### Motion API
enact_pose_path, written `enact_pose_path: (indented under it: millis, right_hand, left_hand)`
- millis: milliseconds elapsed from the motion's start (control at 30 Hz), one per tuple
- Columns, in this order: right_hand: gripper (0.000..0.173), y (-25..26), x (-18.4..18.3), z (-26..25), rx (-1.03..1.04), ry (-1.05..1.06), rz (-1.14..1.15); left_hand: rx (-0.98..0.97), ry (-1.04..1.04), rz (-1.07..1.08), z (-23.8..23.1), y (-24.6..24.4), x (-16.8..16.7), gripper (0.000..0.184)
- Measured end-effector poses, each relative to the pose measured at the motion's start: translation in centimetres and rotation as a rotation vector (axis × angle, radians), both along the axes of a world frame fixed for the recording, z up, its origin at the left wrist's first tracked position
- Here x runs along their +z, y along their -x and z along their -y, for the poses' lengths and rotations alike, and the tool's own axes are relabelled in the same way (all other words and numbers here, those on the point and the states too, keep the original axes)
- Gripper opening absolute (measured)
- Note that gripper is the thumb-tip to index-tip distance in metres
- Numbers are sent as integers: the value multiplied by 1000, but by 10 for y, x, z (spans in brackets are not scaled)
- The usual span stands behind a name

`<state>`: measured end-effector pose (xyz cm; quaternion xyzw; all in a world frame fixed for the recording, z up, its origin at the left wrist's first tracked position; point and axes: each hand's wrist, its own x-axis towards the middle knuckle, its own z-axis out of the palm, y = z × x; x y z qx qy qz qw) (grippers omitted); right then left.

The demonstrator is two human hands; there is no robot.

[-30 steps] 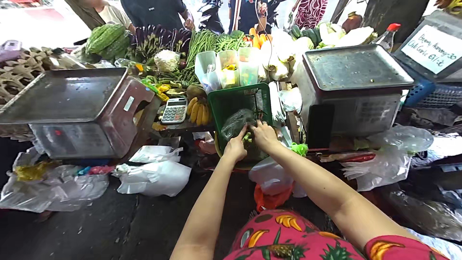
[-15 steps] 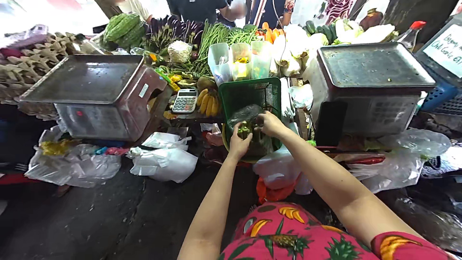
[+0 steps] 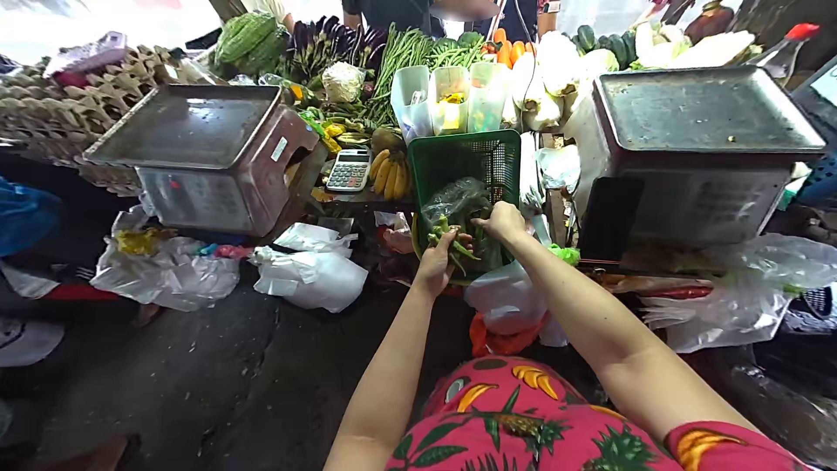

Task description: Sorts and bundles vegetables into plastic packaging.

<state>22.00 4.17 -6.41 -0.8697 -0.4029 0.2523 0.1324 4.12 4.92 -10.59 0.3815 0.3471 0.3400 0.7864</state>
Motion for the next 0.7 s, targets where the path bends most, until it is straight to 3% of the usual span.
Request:
enact_pose_path:
  millis: [100,233,333,467,600,700]
  right_hand:
    - [42,4,9,8,-59,-276,-83]
    - [37,-2,57,40,100,-620,-135]
    - [36,-4,75,63,320,-591,-248]
    - [34,14,66,83,499,-478,-283]
    - [36,25,45,91,437,-459,-244]
    - [30,21,48,105,341,-471,-234]
  left_hand:
    - [-23,90,107,9,12,7,32]
    - [-30,137,183,16,20,11,36]
    - [-58,147,232,22,18,18,39]
    - [-89,185,230,34,10,33,37]
    - [-154,164,219,44,3,39,27]
    - [-223,140,173,45,-1,37,21]
